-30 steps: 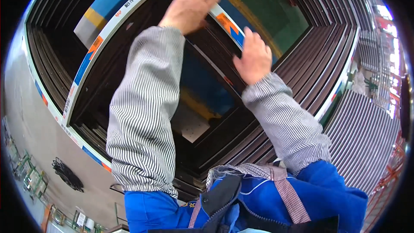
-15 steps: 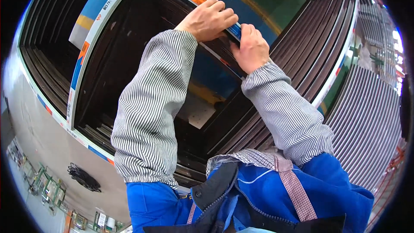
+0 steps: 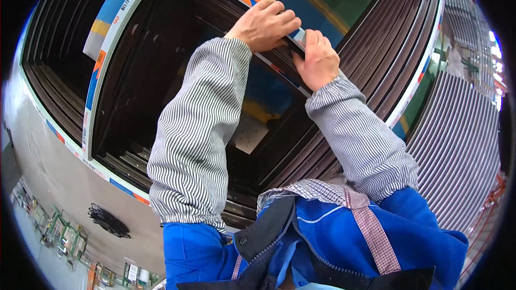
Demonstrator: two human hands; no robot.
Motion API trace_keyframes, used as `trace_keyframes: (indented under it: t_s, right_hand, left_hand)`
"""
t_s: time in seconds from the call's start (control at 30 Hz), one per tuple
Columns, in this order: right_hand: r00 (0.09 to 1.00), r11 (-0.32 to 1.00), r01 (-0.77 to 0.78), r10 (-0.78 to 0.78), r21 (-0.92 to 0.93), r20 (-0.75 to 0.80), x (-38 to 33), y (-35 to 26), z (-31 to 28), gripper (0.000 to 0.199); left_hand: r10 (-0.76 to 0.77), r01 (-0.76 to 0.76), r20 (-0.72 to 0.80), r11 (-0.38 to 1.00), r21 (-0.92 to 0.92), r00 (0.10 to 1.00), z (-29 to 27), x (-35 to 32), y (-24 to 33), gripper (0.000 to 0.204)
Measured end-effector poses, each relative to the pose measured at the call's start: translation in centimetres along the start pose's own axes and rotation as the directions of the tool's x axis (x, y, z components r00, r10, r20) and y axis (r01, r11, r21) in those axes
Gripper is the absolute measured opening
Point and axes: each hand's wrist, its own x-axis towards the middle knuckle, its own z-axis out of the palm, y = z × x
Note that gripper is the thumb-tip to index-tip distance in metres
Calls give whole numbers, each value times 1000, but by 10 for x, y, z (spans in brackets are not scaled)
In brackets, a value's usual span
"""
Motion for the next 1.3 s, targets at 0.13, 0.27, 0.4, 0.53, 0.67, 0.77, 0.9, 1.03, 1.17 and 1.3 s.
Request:
trace_keyframes:
  t_s: [0.13,0.27,0.4,0.53,0.67,0.77,0.9,1.03,1.17,1.3]
  right_hand:
    - [999,1000,18,-18,6,-39,-6,4,8,55]
    - [998,988,-65,64,-138,-9,-27,-3,-1,64]
    - [996,985,-84,86,-154,6,-24,4,3,67]
    - [999,996,-28,29,-82,19,-25,18,4,53]
    - [1000,1000,-14,15,-9,11,-20,17,1,48]
    - [1000,1000,-3,2,-24,-13,-24,17,1,51]
    - [999,991,14,-18,-130,-29,-44,23,-1,58]
    - [1000,997,-5,4,-74,-10,-49,34,-1,55]
    - [999,998,48,-48,-50,-1,-39,36,-4,49]
    - [1000,998,25,-26,-50,-15,-47,33,-2,52]
  left_hand:
    - [-57,50,89,996,79,994,-1,0,10,54]
    - [-9,15,-44,989,144,999,3,-6,20,50]
    - [37,-42,36,987,153,999,16,-1,26,60]
    - [49,-50,55,999,18,997,16,5,28,58]
    - [45,-50,-97,998,-45,994,14,4,21,49]
    - [11,-14,-93,999,-29,996,12,3,28,47]
    - [-12,15,-59,998,56,998,18,2,51,58]
    - [33,-32,-14,996,88,999,25,9,55,61]
    - [17,-16,-13,998,54,1000,18,12,48,50]
    - [65,-65,7,998,11,998,20,9,50,58]
